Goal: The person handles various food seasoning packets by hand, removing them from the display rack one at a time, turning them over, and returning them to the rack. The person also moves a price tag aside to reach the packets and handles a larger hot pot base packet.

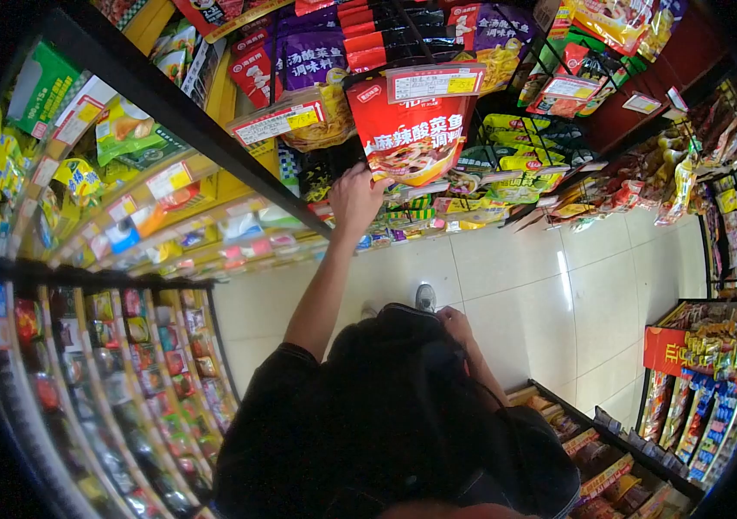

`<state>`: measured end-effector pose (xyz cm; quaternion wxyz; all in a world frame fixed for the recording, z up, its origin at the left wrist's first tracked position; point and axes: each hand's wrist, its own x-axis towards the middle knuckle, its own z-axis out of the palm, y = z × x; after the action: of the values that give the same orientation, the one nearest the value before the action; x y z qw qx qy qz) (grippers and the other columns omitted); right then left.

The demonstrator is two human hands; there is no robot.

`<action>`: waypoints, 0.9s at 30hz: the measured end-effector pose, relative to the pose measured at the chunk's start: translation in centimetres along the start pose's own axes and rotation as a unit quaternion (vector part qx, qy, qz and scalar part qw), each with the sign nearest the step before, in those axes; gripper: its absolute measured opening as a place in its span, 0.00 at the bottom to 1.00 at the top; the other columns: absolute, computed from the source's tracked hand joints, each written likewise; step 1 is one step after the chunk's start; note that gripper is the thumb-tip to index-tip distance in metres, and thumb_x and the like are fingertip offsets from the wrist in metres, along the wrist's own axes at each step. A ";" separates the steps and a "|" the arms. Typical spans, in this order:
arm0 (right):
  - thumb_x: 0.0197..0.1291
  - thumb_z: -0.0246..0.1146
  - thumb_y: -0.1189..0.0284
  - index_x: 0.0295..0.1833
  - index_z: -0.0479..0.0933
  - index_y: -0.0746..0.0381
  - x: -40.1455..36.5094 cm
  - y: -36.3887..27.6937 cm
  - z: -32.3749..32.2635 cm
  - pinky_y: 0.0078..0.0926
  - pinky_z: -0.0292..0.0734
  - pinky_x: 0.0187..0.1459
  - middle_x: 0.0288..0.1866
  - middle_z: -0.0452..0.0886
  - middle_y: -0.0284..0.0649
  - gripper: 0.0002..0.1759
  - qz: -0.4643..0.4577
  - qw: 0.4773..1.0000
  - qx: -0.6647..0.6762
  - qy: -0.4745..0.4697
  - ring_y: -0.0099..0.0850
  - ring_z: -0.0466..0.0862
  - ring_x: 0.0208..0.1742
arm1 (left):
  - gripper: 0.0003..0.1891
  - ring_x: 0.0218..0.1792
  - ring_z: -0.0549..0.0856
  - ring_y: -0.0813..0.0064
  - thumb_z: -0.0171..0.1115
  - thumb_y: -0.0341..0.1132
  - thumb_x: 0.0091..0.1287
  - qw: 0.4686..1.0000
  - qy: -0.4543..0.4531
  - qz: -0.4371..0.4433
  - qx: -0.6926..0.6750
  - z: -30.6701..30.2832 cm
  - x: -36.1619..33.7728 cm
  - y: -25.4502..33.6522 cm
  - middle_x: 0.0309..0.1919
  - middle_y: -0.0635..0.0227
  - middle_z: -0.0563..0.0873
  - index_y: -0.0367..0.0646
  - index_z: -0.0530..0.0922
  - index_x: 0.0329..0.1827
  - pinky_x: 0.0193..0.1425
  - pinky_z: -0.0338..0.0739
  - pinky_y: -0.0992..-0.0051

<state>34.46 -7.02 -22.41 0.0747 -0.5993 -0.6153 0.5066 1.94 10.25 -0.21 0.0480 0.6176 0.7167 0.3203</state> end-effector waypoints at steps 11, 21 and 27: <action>0.66 0.59 0.61 0.47 0.83 0.64 -0.2 -0.8 -0.1 0.39 0.79 0.53 0.46 0.86 0.52 0.18 0.029 0.999 -0.019 -0.007 0.46 0.86 0.51 | 0.19 0.47 0.85 0.56 0.73 0.43 0.61 0.998 -0.036 0.043 0.028 -1.5 -0.1 0.6 0.42 0.62 0.87 0.42 0.84 0.50 0.50 0.79 0.58; 0.68 0.57 0.59 0.48 0.82 0.65 -0.3 -1.4 -0.5 0.40 0.78 0.53 0.45 0.86 0.52 0.20 0.010 1.000 0.002 -0.015 0.48 0.86 0.50 | 0.24 0.48 0.90 0.63 0.74 0.43 0.63 0.917 0.039 -0.034 -0.395 -3.9 2.3 4.4 0.47 0.57 0.89 0.37 0.79 0.55 0.52 0.81 0.67; 0.69 0.56 0.60 0.48 0.83 0.63 0.9 0.9 0.4 0.40 0.78 0.53 0.46 0.86 0.52 0.19 -0.014 0.999 -0.045 0.000 0.48 0.85 0.51 | 0.21 0.46 0.90 0.66 0.71 0.41 0.65 0.898 0.100 -0.085 -0.420 -3.7 2.3 6.1 0.44 0.55 0.90 0.36 0.78 0.54 0.51 0.81 0.67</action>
<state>34.52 -6.77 -23.71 0.0548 -0.5934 -0.6459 0.4771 4.86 11.07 6.65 0.2579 0.4415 0.5661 0.6466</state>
